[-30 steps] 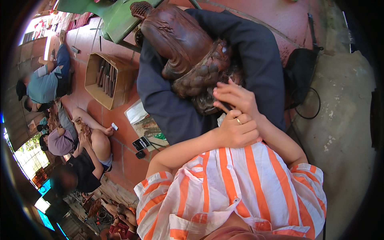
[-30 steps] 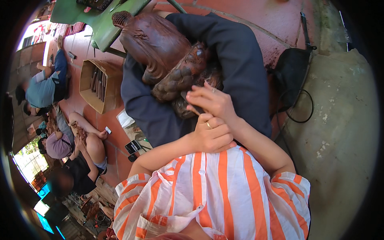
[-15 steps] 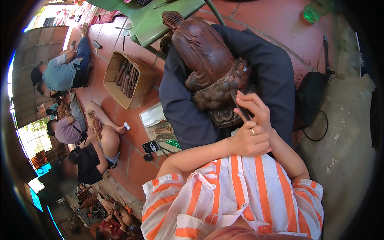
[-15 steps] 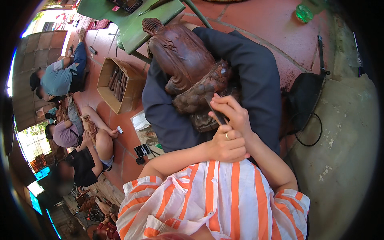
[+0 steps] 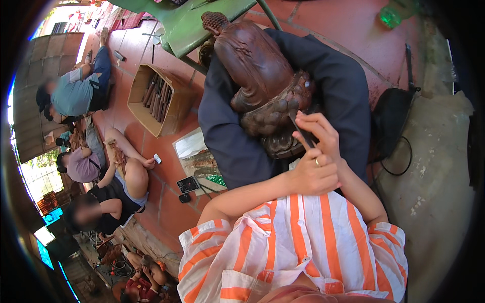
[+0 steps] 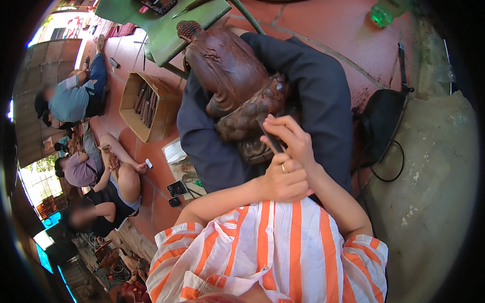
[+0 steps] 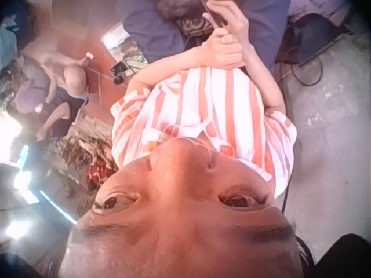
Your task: The person sits on the floor and uses a small carving tool to shape and smooth the surface of a wooden Buddha statue resting on their lap. They repeatedly scrape and refine the base and lower body of the statue, rotating it occasionally to access different areas.
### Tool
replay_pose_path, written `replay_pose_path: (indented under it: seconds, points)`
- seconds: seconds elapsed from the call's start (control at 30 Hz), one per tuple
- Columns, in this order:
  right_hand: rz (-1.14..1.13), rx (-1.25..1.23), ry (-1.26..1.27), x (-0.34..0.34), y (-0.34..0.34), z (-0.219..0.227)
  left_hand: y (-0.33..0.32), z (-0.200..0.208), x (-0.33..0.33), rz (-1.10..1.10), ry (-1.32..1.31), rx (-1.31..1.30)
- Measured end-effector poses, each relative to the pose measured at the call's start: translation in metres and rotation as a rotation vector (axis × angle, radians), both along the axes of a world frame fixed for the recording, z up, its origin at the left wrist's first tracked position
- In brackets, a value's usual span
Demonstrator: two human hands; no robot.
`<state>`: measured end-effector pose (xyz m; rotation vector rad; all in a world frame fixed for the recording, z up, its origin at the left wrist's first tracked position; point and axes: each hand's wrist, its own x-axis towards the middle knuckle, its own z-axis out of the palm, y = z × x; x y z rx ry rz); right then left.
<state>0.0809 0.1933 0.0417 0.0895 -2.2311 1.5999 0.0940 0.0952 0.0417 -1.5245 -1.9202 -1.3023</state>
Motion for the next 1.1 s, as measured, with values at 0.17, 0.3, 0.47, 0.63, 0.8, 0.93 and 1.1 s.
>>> replay_pose_path:
  seconds: [0.17, 0.3, 0.47, 0.63, 0.8, 0.93, 1.1]
  points:
    - [0.173, 0.224, 0.112, 0.013, -0.002, -0.014, -0.010, -0.001, 0.011, -0.009, 0.018, -0.043]
    - [0.004, 0.016, 0.057, 0.000, -0.001, 0.000, -0.001, -0.002, 0.002, -0.005, -0.007, 0.004]
    - [0.160, 0.231, 0.133, 0.011, -0.002, -0.011, -0.011, 0.001, 0.012, -0.003, -0.046, -0.059]
    - [-0.008, -0.006, -0.018, 0.001, -0.002, 0.002, 0.002, -0.003, -0.001, 0.016, -0.019, 0.029]
    - [0.147, 0.192, 0.139, 0.007, 0.000, -0.010, -0.010, -0.002, 0.013, -0.021, -0.001, -0.057]
    - [-0.007, 0.036, 0.010, -0.001, 0.001, 0.002, 0.001, 0.002, -0.003, -0.002, -0.009, -0.013]
    - [0.172, 0.233, 0.148, 0.009, 0.001, -0.012, -0.010, -0.002, 0.010, -0.030, -0.008, -0.070]
